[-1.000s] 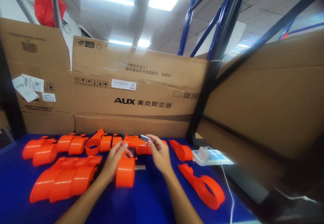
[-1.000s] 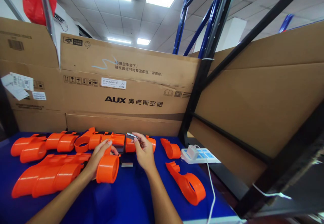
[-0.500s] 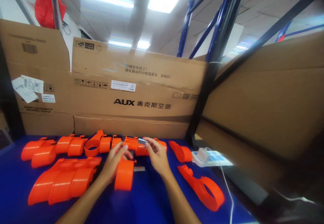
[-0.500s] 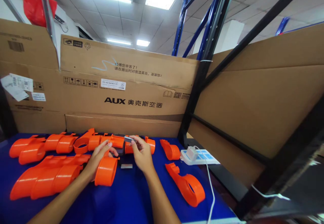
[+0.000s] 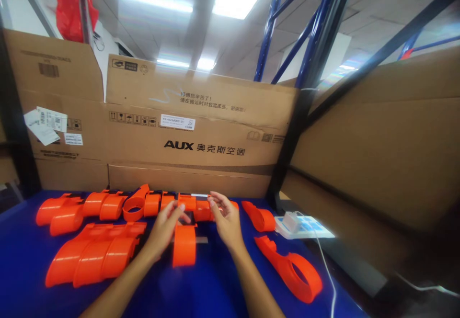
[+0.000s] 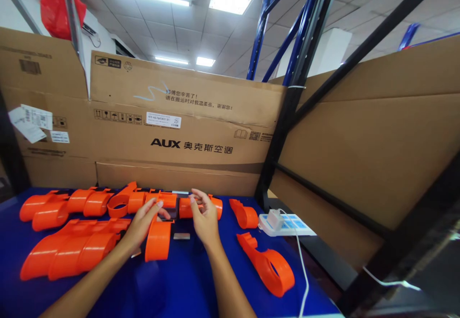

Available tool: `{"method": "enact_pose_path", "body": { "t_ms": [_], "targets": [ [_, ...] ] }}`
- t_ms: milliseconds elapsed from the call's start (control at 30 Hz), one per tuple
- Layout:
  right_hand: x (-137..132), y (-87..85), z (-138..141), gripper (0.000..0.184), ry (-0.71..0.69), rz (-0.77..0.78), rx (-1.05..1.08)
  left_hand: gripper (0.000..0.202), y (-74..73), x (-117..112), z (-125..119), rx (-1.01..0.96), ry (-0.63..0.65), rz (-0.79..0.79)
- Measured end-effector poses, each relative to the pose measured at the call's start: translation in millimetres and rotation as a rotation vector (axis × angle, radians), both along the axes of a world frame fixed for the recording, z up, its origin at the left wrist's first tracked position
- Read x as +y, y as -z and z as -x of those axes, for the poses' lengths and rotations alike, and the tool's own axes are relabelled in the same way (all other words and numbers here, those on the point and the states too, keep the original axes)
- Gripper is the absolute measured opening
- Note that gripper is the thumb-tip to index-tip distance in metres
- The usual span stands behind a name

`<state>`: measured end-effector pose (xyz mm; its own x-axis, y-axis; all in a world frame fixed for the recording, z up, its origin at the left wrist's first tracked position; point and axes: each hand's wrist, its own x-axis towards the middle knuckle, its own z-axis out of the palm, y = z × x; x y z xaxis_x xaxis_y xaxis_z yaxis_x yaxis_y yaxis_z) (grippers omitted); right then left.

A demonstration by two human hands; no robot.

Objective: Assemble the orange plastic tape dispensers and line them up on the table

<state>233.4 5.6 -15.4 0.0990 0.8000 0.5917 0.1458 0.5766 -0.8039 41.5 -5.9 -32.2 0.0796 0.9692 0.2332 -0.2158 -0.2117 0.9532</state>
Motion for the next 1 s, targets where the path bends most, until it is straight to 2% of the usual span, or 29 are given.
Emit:
{"method": "enact_pose_path", "body": {
  "t_ms": [167, 267, 533, 733, 800, 900, 1000],
  "targets": [
    [-5.6, -4.9, -1.2, 0.031, 0.014, -0.046, -0.08, 0.055, -2.9, -0.4, 0.4, -0.053, -0.014, 0.003],
    [-5.8, -5.1, -0.1, 0.031, 0.005, -0.078, -0.107, 0.052, -5.5, -0.9, 2.1, -0.038, -0.006, -0.004],
    [-5.9, 2.3, 9.2, 0.036, -0.132, -0.024, -0.112, 0.056, -5.0, -0.6, 3.2, 0.041, -0.018, -0.041],
    [-5.8, 2.6, 12.5, 0.036, -0.213, 0.0, -0.168, 0.056, -4.0, -2.6, 0.1, 0.11, 0.02, -0.07],
    [-5.4, 2.2, 13.3, 0.039, -0.195, -0.005, -0.193, 0.057, -5.1, -1.2, 1.6, 0.088, 0.009, -0.055],
    [-7.4, 3.2, 15.3, 0.036, -0.095, -0.021, -0.288, 0.054, -6.9, 3.2, 6.8, -0.011, -0.052, -0.01],
    [-13.6, 5.9, 19.0, 0.025, 0.019, -0.003, -0.573, 0.044, -8.8, 8.2, 13.4, -0.199, -0.153, 0.047]
  ]
}}
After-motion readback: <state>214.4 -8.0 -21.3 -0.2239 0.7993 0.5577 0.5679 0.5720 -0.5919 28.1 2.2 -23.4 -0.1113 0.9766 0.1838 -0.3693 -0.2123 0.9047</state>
